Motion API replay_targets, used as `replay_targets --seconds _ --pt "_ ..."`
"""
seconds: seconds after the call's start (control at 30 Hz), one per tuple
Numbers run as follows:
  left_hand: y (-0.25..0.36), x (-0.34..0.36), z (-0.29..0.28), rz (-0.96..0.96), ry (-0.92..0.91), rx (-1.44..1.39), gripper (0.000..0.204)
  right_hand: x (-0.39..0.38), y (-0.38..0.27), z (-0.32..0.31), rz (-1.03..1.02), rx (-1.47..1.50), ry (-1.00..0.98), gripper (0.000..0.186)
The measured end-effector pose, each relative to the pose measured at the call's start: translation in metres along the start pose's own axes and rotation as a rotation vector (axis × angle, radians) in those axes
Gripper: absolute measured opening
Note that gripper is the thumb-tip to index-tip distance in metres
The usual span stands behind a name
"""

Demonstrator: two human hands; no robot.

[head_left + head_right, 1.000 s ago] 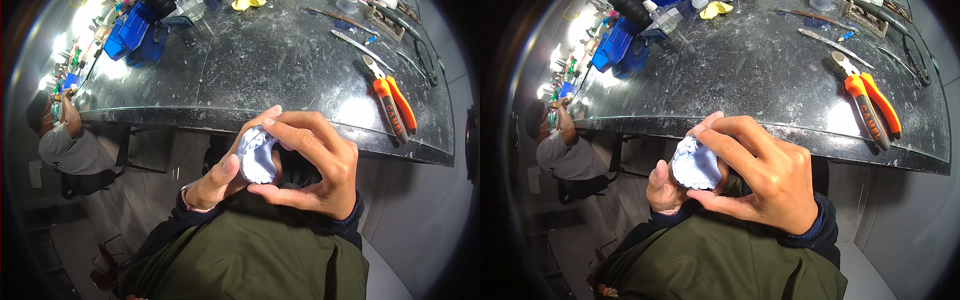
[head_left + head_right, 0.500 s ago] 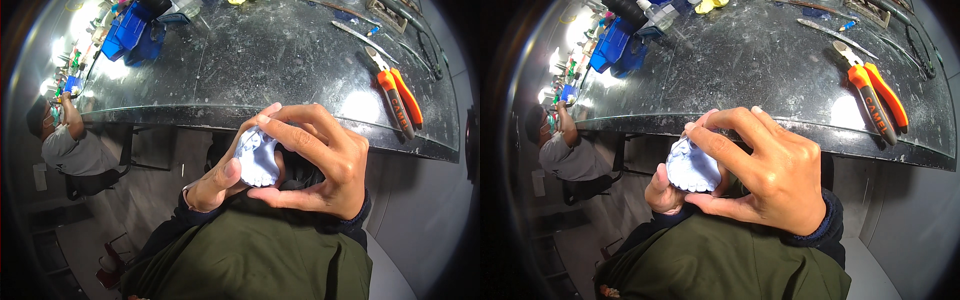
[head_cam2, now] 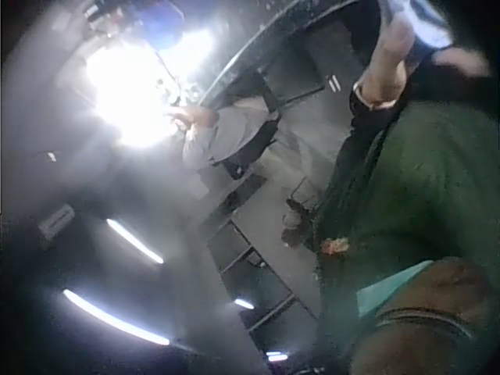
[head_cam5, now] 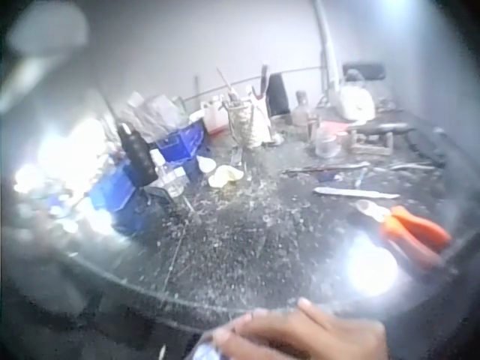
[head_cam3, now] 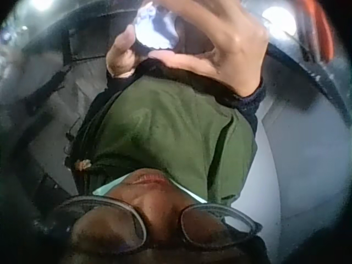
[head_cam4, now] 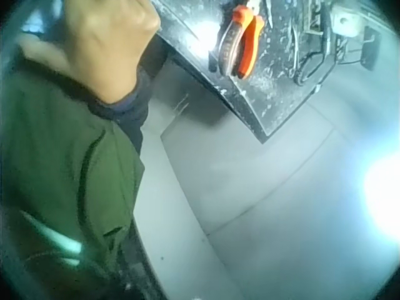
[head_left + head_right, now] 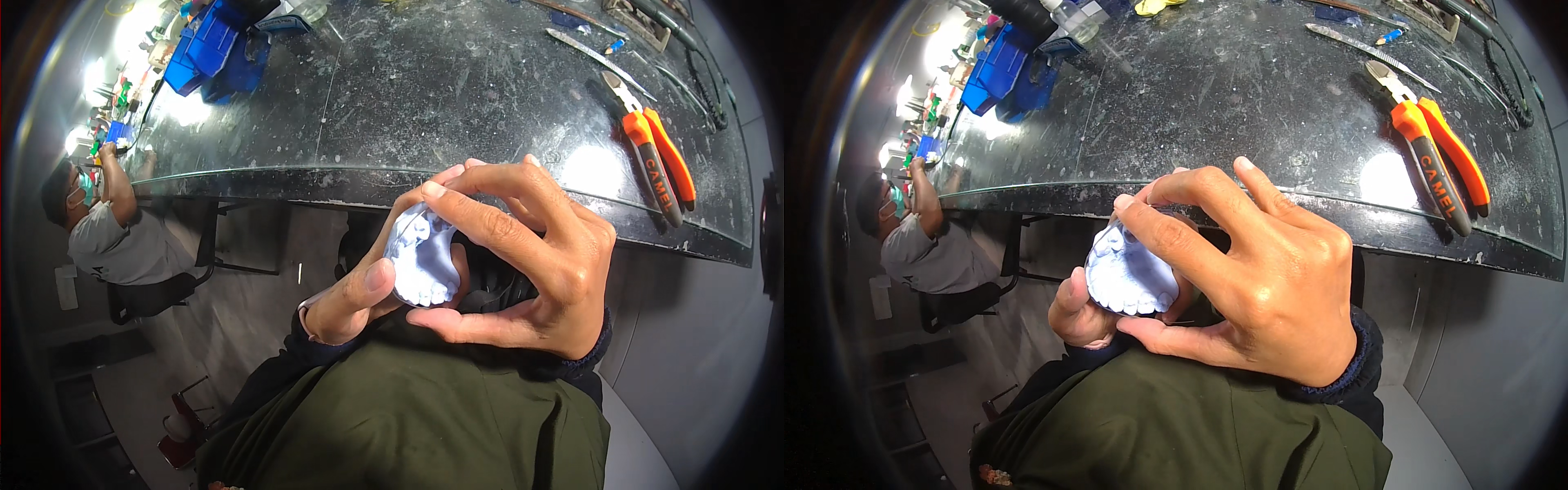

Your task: The person opens a drawer to retrieve a roll of wire and then uses their hands and a small pick to fit a thin metal wire onto a blue dental model at a laboratory bench.

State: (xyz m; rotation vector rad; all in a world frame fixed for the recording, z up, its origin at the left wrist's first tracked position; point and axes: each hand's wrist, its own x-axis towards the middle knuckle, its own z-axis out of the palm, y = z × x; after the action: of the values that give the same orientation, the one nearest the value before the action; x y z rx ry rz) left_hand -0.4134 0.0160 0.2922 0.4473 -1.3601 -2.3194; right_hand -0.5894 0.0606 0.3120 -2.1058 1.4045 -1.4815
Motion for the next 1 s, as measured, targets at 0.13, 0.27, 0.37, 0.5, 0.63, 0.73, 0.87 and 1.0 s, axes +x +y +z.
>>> replay_targets --seconds 0.13,0.27,0.37,0.5,0.63,0.73,0.87,1.0 --pt "0.002 0.004 0.007 0.05 0.021 0.0 0.088 0.0 0.0 0.001 -0.017 -0.013 0.003 0.066" --pt "0.004 -0.005 0.002 -0.047 0.036 -0.056 0.087 0.003 -0.002 -0.001 -0.033 -0.081 0.03 0.069" --pt "0.005 -0.005 0.002 -0.123 -0.005 -0.091 0.086 0.004 -0.007 0.002 -0.052 -0.104 0.046 0.065" --pt "0.0 -0.003 0.003 -0.002 0.027 -0.046 0.083 0.002 -0.007 0.012 -0.071 -0.115 0.055 0.052" --pt "-0.004 -0.002 0.002 0.047 0.031 0.036 0.083 0.002 -0.006 0.014 -0.066 -0.107 0.065 0.049" --pt "-0.008 -0.007 0.002 0.034 0.033 -0.035 0.082 0.002 -0.006 0.014 -0.068 -0.109 0.077 0.05" --pt "0.0 -0.006 0.006 -0.037 0.033 -0.021 0.082 0.0 -0.005 0.014 -0.068 -0.093 0.094 0.05" --pt "-0.002 -0.003 0.007 -0.005 0.056 0.04 0.084 0.001 -0.007 0.014 -0.068 -0.096 0.092 0.051"
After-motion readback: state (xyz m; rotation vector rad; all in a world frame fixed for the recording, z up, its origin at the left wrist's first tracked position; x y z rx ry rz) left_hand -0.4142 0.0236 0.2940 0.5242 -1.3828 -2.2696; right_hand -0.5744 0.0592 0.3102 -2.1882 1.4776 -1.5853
